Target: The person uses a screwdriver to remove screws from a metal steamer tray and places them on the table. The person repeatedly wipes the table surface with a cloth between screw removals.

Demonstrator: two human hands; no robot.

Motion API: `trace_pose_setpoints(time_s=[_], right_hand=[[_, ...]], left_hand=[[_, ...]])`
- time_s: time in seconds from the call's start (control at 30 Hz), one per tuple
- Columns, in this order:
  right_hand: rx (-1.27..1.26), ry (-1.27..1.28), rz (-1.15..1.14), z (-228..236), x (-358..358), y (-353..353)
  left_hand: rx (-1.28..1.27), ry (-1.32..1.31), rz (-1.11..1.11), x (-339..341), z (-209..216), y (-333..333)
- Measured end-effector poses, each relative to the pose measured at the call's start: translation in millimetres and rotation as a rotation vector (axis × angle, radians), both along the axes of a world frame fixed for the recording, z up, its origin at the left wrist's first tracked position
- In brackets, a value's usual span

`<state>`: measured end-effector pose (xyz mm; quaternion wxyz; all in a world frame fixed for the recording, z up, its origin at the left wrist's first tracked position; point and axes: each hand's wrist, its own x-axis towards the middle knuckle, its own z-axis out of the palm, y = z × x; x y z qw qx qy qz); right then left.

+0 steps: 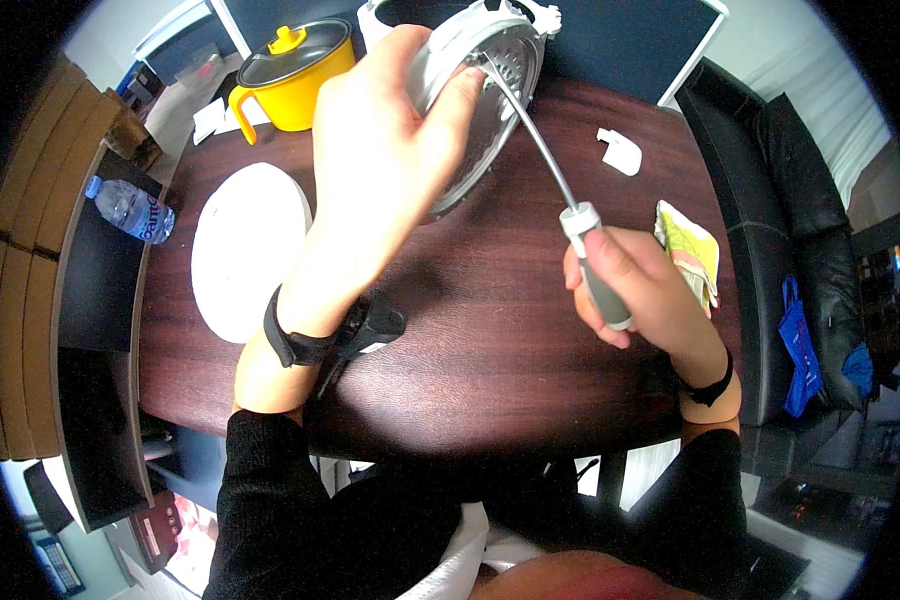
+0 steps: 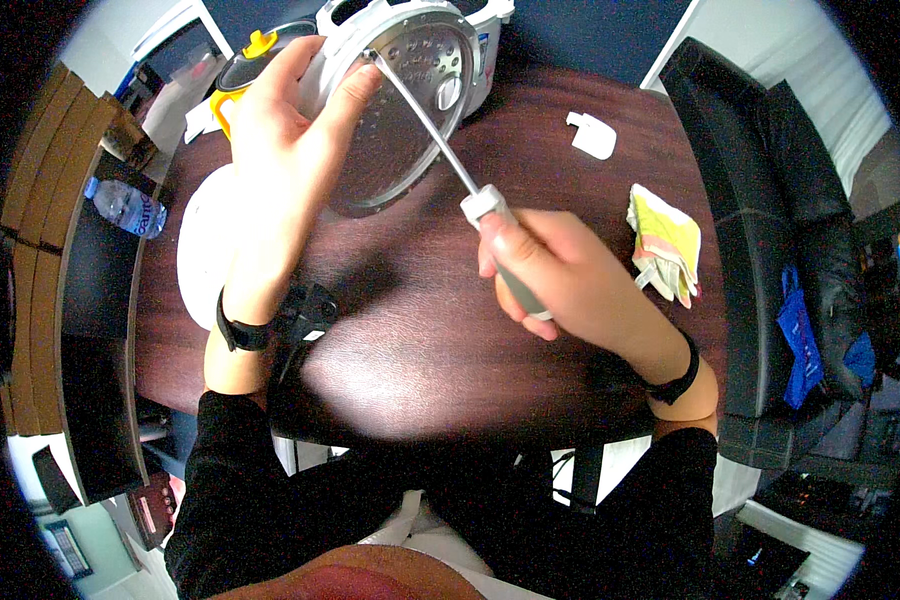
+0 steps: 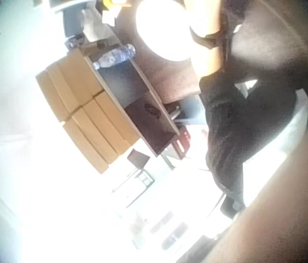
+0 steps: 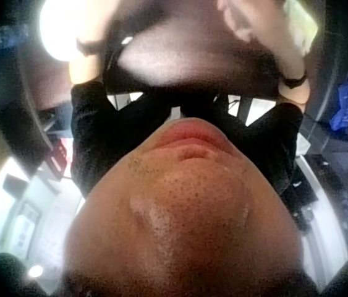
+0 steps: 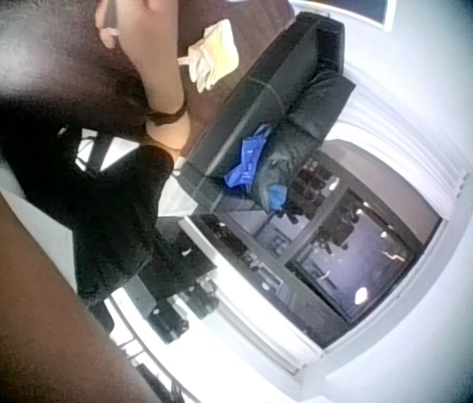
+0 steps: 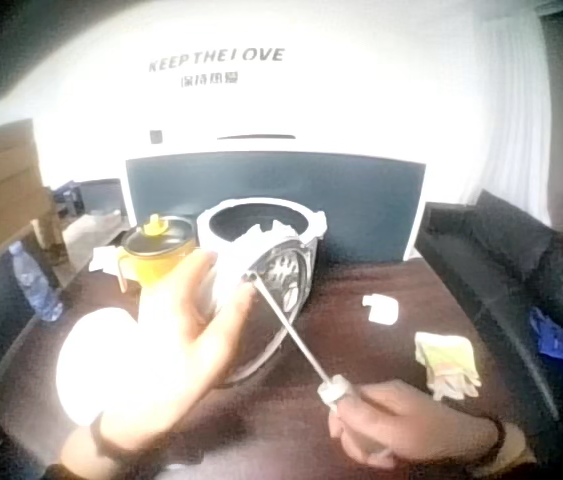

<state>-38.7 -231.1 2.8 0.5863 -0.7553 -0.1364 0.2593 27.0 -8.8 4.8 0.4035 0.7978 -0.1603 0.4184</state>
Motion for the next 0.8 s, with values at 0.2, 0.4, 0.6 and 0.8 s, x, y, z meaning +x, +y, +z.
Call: trace_pose_setpoints(time_s=[0.2,0.4,0.6,0.8], right_hand=[[-0.461,-0.909,-0.202,-2.9,18.3,-11.6],[-0.673,-1.342,-0.368,13.0,33.8,-34.0],[-0.461,-0.707,-0.289,18.3,21.1,-31.9],[-0.153,-0.273,-0.099,9.8,9.1,-16.7]], left_hand=[[0.055,-0.042,0.001,-4.8,7.7,1.6],[0.286,0.016,-0.018,0.0,5.6,13.1],[0.092,0.138,-0.052,-4.6,9.4,5.0],[0.007,0.038,-0.036,-0.2,6.5,2.9]])
